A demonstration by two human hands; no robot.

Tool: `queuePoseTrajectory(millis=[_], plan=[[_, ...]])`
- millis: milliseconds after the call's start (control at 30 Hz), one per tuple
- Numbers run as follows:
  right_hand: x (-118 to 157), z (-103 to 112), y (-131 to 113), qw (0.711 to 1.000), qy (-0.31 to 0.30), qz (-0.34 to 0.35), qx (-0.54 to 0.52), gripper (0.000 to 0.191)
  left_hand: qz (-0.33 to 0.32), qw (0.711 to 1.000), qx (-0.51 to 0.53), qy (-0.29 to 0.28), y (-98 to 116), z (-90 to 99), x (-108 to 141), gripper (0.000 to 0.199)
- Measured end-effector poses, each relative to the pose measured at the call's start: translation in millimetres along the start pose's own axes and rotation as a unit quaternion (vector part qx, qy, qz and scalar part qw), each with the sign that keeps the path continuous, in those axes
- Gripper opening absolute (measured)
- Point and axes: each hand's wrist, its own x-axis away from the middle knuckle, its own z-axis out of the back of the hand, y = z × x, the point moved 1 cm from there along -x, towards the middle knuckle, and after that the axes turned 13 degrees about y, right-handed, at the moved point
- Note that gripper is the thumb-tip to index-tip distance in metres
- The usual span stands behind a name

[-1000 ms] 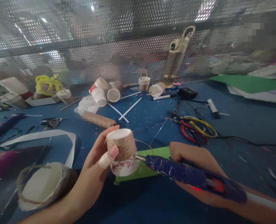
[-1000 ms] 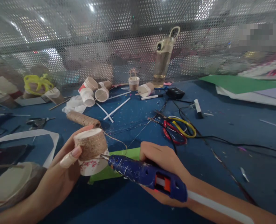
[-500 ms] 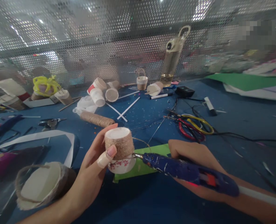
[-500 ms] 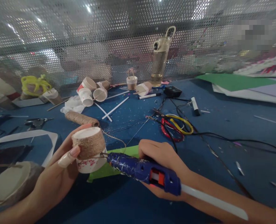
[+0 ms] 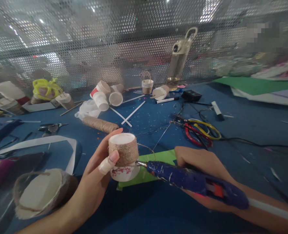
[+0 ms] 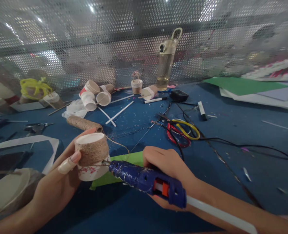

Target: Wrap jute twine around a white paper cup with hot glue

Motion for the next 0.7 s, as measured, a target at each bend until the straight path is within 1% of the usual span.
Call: queuePoseTrajectory(millis=[133,233,433,500,567,700], plan=[[-0.1,-0.1,1.5,1.0,0.008,-0.013,-0.014,0.027,0.03,0.999,0.016,0.0,3.2,-1.4,1.6,0.051],[0.4,-0.2,2.3,1.0,0.008,-0.016,-0.015,0.027,0.035,0.999,0.031,-0.002,3.5,-1.7,2.7,0.05],[0.9,-3.1,0.6,1.0,0.011,0.012,-0.006,0.026,0.038,0.999,0.029,-0.012,2.3,-1.5,1.4,0.05],[0.8,-4.0,0.4,1.0,0.016,0.014,-0.007,0.025,0.048,0.998,0.027,-0.013,2.3,-2.1,1.0,0.05],[0.8,-4.2,0.7,1.0,0.018,0.003,-0.011,0.025,0.055,0.998,0.037,-0.01,2.5,-3.0,1.2,0.049],[-0.7,-3.3,0.1,0.999,0.012,-0.043,-0.022,0.025,0.054,0.996,0.066,-0.003,1.8,-3.3,3.5,0.043]])
